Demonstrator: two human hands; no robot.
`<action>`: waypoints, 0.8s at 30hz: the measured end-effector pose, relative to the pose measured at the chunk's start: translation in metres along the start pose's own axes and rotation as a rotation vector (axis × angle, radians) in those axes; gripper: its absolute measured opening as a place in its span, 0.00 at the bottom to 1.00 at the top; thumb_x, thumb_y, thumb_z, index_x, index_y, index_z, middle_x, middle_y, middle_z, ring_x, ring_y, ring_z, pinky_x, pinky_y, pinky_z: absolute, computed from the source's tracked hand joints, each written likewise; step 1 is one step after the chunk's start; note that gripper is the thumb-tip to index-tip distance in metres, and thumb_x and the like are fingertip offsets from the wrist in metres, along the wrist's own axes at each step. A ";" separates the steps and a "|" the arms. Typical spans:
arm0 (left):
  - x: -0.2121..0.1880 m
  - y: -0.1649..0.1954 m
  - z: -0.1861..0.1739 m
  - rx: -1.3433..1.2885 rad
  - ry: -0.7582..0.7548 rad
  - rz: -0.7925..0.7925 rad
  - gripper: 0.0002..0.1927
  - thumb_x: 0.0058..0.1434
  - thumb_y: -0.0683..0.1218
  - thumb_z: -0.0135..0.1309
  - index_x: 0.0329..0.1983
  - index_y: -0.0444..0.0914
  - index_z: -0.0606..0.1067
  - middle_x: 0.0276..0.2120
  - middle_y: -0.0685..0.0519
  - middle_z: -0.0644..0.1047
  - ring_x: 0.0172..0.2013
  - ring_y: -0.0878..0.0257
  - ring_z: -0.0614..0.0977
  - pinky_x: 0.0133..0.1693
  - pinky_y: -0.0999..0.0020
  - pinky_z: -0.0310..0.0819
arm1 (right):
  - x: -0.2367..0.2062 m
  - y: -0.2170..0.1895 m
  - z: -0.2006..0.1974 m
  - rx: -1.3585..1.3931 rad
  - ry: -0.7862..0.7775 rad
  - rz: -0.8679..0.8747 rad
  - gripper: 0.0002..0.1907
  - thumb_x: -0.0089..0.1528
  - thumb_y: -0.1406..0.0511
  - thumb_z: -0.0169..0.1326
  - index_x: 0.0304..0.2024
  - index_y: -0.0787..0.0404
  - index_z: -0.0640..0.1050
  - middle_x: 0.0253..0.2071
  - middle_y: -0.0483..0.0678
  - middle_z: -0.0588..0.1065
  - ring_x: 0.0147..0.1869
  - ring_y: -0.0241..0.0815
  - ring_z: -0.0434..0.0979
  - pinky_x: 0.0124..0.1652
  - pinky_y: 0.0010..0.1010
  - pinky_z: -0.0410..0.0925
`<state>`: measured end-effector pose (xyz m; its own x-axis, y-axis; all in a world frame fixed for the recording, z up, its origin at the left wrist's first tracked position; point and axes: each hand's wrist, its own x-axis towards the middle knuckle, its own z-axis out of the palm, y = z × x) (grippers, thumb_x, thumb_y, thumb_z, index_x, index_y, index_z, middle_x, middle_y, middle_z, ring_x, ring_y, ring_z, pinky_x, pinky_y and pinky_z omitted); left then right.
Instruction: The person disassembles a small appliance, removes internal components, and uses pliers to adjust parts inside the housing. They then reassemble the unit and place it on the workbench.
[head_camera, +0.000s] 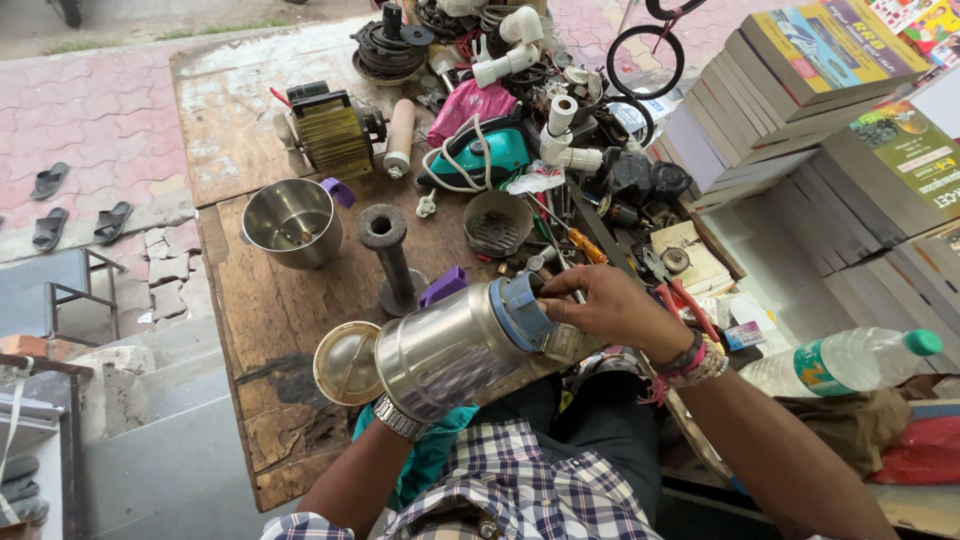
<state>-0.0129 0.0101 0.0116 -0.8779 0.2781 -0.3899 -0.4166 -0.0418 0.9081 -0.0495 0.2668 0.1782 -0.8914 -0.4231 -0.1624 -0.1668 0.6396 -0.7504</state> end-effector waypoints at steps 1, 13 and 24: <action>0.000 0.000 -0.002 -0.019 -0.006 -0.007 0.28 0.72 0.53 0.45 0.71 0.37 0.62 0.62 0.42 0.72 0.58 0.53 0.78 0.58 0.58 0.75 | 0.001 0.002 0.001 0.038 -0.016 0.010 0.20 0.59 0.56 0.63 0.46 0.63 0.84 0.40 0.48 0.84 0.42 0.39 0.84 0.44 0.31 0.74; -0.001 0.004 0.014 0.123 0.090 0.069 0.28 0.72 0.54 0.44 0.71 0.37 0.62 0.62 0.40 0.71 0.58 0.52 0.78 0.58 0.57 0.75 | 0.003 0.003 0.012 0.551 -0.091 -0.163 0.13 0.57 0.76 0.56 0.45 0.66 0.81 0.55 0.45 0.76 0.56 0.37 0.78 0.55 0.30 0.72; 0.005 -0.006 0.009 -0.009 0.071 -0.042 0.28 0.72 0.54 0.43 0.72 0.37 0.61 0.62 0.39 0.71 0.58 0.50 0.78 0.58 0.56 0.75 | -0.002 0.002 0.004 0.076 0.053 0.010 0.13 0.59 0.64 0.64 0.46 0.62 0.84 0.39 0.47 0.83 0.42 0.37 0.83 0.43 0.30 0.75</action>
<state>-0.0122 0.0206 0.0059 -0.8739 0.2111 -0.4378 -0.4553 -0.0403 0.8894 -0.0465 0.2657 0.1743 -0.9142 -0.3811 -0.1375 -0.1273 0.5924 -0.7955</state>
